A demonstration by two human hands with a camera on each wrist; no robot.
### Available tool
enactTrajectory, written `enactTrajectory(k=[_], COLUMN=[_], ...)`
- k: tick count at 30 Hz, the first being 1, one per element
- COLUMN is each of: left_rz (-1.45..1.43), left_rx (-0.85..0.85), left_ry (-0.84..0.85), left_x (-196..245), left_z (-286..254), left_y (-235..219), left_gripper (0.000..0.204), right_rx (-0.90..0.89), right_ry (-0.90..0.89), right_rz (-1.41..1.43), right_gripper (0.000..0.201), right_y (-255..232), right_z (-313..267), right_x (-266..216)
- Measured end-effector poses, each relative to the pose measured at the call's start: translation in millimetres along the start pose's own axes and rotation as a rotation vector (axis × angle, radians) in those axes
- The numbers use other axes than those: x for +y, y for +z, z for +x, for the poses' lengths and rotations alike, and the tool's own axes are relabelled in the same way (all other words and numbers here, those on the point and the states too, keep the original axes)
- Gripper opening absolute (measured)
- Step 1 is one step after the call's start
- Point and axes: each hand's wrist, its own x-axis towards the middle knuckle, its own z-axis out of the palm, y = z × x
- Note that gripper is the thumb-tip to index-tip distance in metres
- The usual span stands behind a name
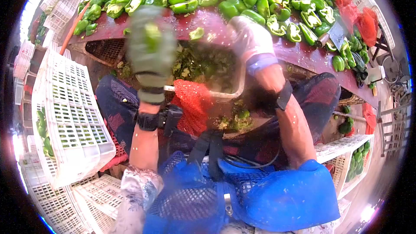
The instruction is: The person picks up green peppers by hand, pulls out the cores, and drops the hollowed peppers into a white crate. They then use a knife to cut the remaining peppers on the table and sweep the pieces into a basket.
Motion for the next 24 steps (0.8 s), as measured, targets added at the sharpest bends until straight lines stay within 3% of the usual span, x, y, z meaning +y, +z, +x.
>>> enactTrajectory(k=[1,2,5,6,7,8,9,12,14,16,17,18,19,20,22,24], left_rz=[-0.037,-0.022,0.016,0.314,0.313,0.294,0.293,0.596,1.051,1.685,1.974,2.154,2.11,1.795,1.105,0.385], left_rx=[-0.148,-0.311,0.062,0.019,-0.08,-0.165,-0.183,-0.156,-0.102,-0.136,-0.19,-0.228,-0.223,-0.113,-0.054,-0.037], left_ry=[-0.071,-0.369,-0.181,-0.076,-0.052,-0.054,-0.086,-0.276,-0.396,-0.493,-0.531,-0.562,-0.602,-0.611,-1.018,-1.364], left_x=[-2,7,-6,17,27,31,37,59,76,98,110,124,135,145,155,139], left_z=[-13,-17,4,15,15,11,5,-21,-43,-66,-75,-84,-93,-105,-121,-172], left_y=[10,9,-13,-26,-38,-56,-80,-199,-302,-400,-436,-459,-463,-454,-363,-294], left_gripper=[0.026,0.025,0.026,0.032,0.035,0.035,0.036,0.041,0.046,0.051,0.054,0.058,0.061,0.056,0.038,0.028], right_rx=[-0.001,-0.001,0.071,0.052,0.053,-0.11,-0.086,-0.038,0.027,0.097,0.142,0.092,0.078,0.105,0.078,0.054], right_ry=[-0.01,-0.022,0.049,0.083,0.093,0.109,0.099,0.14,0.141,0.145,0.134,0.24,0.286,0.299,0.392,0.326], right_rz=[0.015,0.03,0.025,0.02,0.014,-0.11,-0.083,-0.015,0.03,0.05,0.036,0.055,0.129,0.075,0.129,0.083], right_gripper=[0.022,0.022,0.023,0.023,0.024,0.023,0.023,0.024,0.029,0.03,0.031,0.032,0.033,0.035,0.038,0.038], right_y=[-1,-4,-18,-19,-21,-20,-22,-35,-44,-65,-74,-82,-91,-95,-101,-98], right_z=[0,0,2,-5,-2,1,6,-3,3,6,5,6,3,0,-1,2], right_x=[-1,-2,12,14,15,16,19,28,52,57,59,59,56,49,38,49])
